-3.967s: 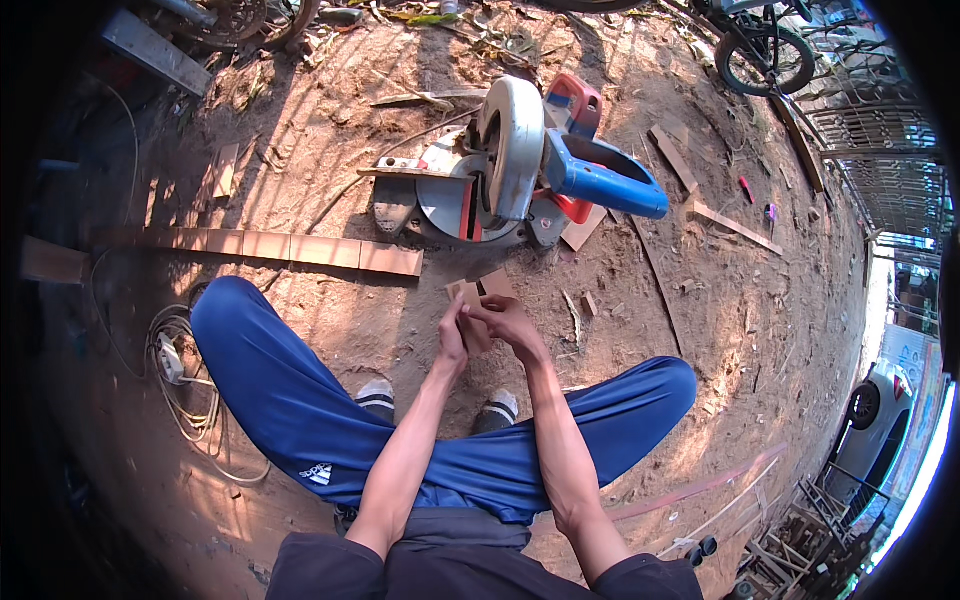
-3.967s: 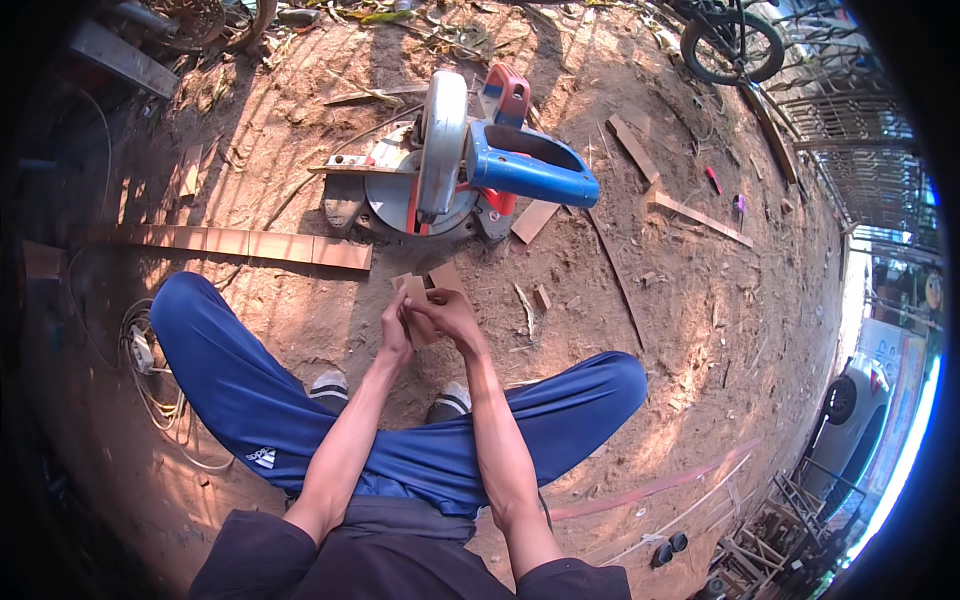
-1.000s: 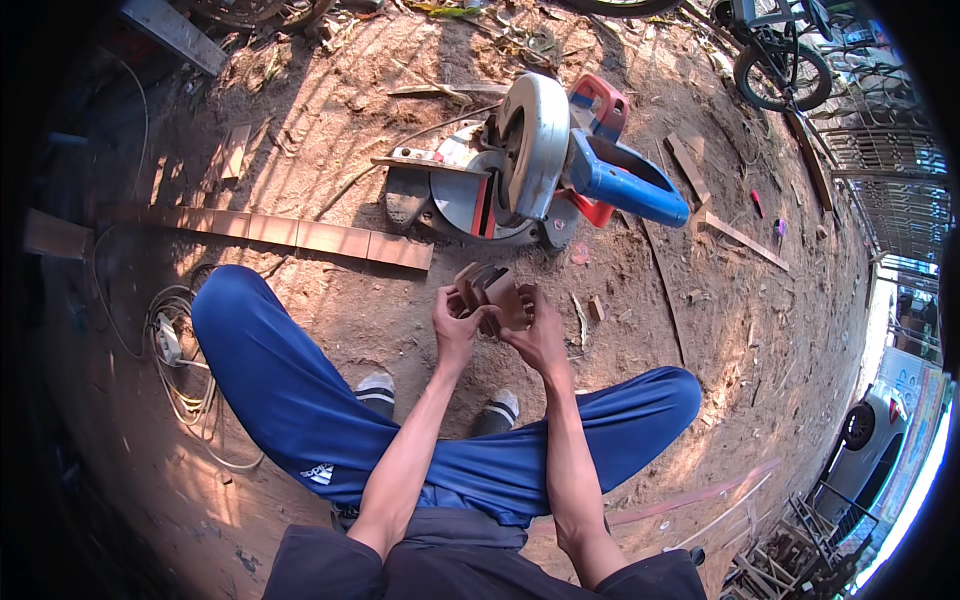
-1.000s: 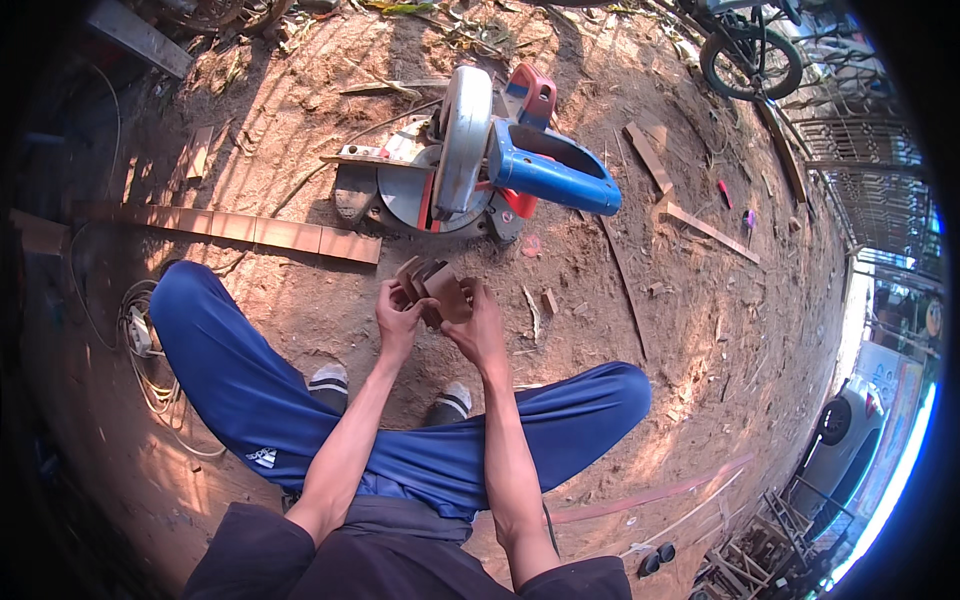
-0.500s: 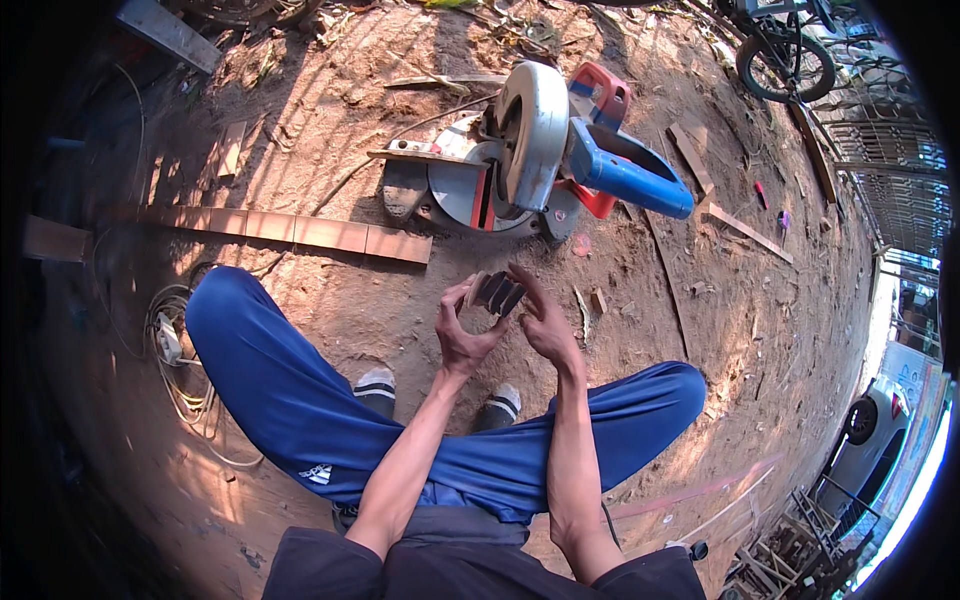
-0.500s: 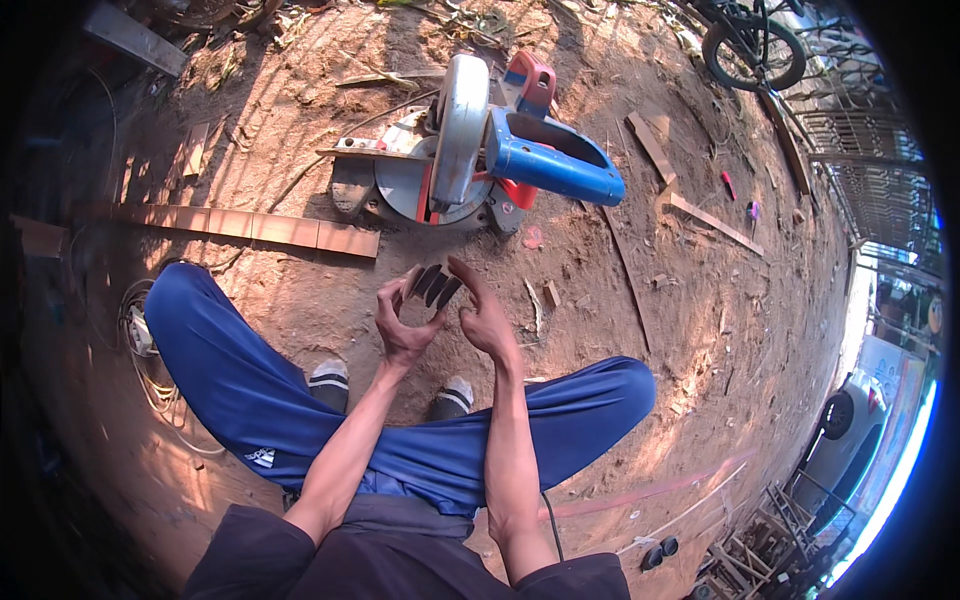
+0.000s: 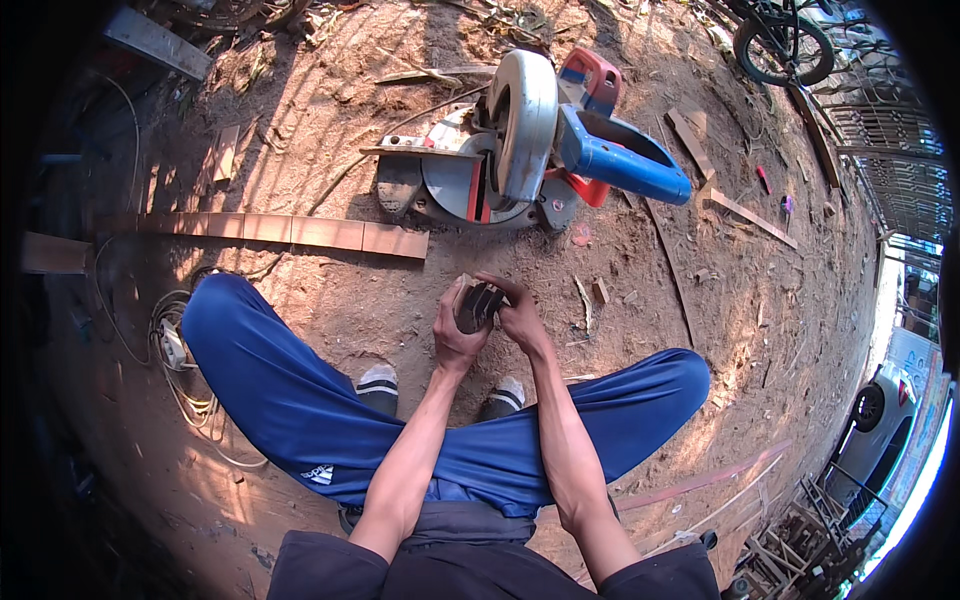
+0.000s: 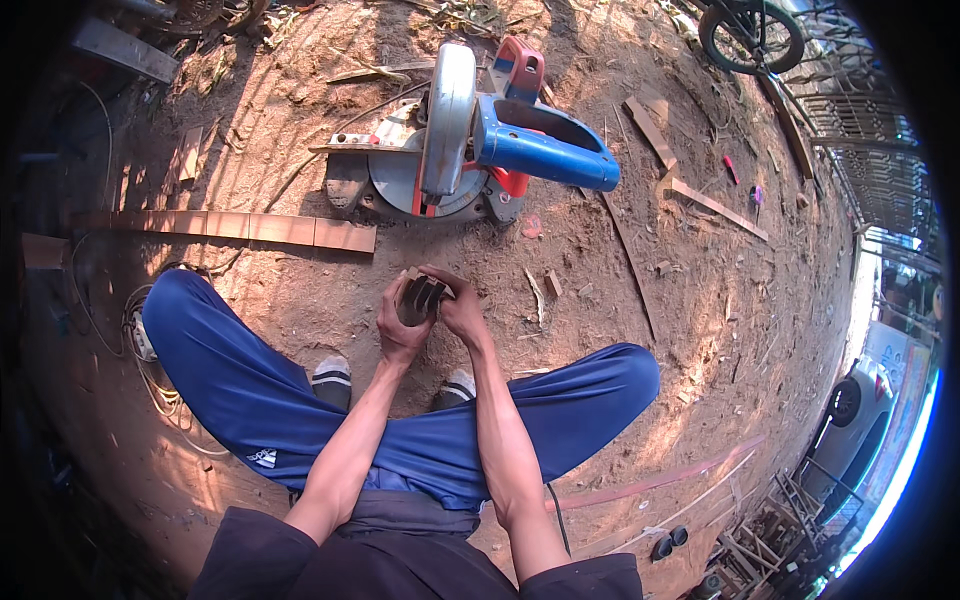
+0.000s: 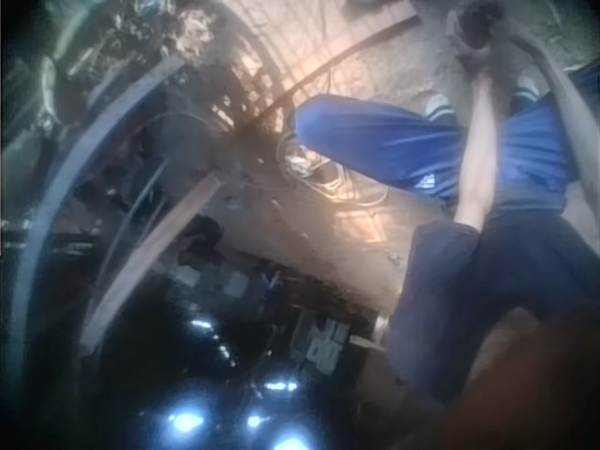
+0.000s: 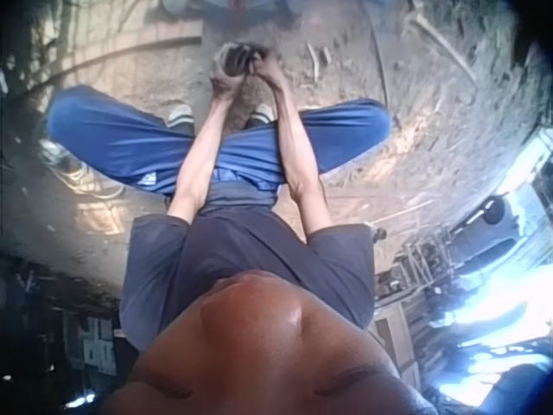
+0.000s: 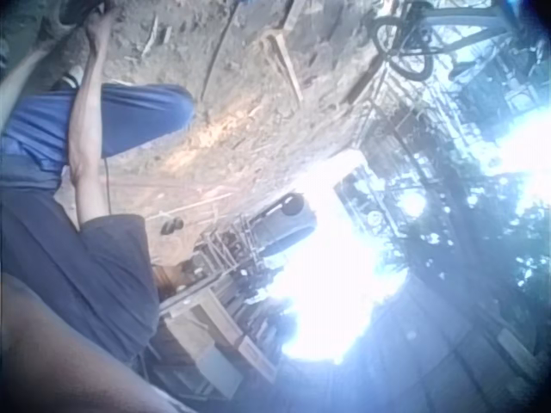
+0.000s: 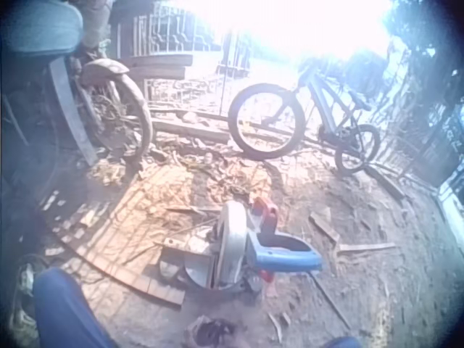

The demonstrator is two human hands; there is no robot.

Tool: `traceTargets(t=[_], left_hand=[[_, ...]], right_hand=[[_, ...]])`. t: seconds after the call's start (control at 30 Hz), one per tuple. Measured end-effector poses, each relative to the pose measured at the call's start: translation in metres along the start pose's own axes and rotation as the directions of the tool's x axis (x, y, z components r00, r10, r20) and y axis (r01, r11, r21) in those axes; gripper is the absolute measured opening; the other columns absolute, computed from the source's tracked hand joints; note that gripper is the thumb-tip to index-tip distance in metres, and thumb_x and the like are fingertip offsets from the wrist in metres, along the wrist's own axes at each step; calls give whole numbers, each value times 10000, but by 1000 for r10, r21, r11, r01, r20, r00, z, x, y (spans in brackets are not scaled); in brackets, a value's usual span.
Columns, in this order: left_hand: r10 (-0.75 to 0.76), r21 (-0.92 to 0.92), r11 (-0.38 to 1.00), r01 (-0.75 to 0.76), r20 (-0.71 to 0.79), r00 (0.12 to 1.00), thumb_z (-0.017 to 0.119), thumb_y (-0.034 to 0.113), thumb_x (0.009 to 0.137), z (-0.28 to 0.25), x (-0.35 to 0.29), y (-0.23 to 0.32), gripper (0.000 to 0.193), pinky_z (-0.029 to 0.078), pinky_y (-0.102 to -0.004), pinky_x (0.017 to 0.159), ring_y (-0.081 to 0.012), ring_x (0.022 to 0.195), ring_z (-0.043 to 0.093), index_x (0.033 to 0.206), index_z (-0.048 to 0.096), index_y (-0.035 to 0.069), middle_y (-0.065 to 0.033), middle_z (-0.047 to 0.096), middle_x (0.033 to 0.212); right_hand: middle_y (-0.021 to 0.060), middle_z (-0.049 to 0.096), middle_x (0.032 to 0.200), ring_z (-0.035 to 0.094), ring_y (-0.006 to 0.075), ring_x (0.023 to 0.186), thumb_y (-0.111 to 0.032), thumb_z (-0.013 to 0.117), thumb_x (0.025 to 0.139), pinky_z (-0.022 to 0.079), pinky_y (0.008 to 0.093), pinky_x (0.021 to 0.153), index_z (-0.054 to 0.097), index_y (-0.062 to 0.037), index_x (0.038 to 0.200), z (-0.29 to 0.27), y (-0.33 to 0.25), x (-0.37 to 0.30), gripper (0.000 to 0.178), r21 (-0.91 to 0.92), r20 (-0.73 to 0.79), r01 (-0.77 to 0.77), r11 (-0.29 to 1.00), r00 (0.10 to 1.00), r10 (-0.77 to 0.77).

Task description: The person uses a miter saw to cut wooden blocks. They position a long piece of wood against the saw fence, lower the blade to make cuts, and then pick up the resulting small rectangular pieces.

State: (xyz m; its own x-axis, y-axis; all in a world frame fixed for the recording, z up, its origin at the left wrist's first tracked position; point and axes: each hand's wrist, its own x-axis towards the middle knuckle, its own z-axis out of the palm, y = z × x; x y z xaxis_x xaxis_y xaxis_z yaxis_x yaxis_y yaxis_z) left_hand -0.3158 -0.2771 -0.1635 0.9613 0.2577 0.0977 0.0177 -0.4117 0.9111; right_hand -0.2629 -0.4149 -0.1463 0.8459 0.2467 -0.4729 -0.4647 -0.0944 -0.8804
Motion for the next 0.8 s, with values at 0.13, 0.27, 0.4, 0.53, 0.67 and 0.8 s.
traceTargets(t=[0.13,0.27,0.4,0.53,0.67,0.8], left_hand=[[58,25,998,-58,-2,998,890,162,756,1,-1,-1,818,561,-423,979,-369,1190,675,1436,477,-28,-250,642,1318],[42,16,999,-42,1,999,892,167,755,1,2,0,810,558,-421,986,-371,1200,670,1431,488,-24,-249,634,1336],[33,23,999,-33,-7,999,906,162,710,-6,8,10,758,550,-446,977,-387,1154,671,1358,551,-4,-228,659,1261],[107,121,988,-100,-53,993,909,152,659,-9,13,10,727,545,-474,952,-393,1087,668,1295,586,8,-208,677,1169],[89,100,991,-88,-8,996,906,136,642,-5,14,12,725,553,-465,946,-397,1083,675,1285,595,9,-203,680,1169],[73,113,991,-70,-21,997,907,139,651,-4,11,14,725,563,-454,930,-392,1056,689,1295,597,16,-200,682,1169]], right_hand=[[164,675,1349,572,238,1332,208,386,684,398,339,1162,658,-11,1356,4,3,-2,757,-34,-39,44,998,998,-46],[169,662,1373,565,244,1344,204,394,677,383,353,1177,627,-13,1391,5,4,-3,781,-49,-23,71,996,997,-72],[174,641,1403,553,255,1364,216,368,684,378,359,1180,595,-22,1429,1,-2,-7,814,12,7,17,1000,1000,-17],[198,633,1404,533,280,1391,215,336,702,389,352,1158,521,-31,1481,-10,-14,-7,837,-96,-190,35,995,980,-53],[215,686,1306,597,290,1333,158,391,723,449,360,1091,522,-44,1458,-34,-6,-11,774,-100,-524,-176,979,846,98],[205,693,1299,626,288,1297,139,416,737,475,348,1054,559,-40,1410,-37,-1,-12,711,-117,-537,-112,987,843,32]])
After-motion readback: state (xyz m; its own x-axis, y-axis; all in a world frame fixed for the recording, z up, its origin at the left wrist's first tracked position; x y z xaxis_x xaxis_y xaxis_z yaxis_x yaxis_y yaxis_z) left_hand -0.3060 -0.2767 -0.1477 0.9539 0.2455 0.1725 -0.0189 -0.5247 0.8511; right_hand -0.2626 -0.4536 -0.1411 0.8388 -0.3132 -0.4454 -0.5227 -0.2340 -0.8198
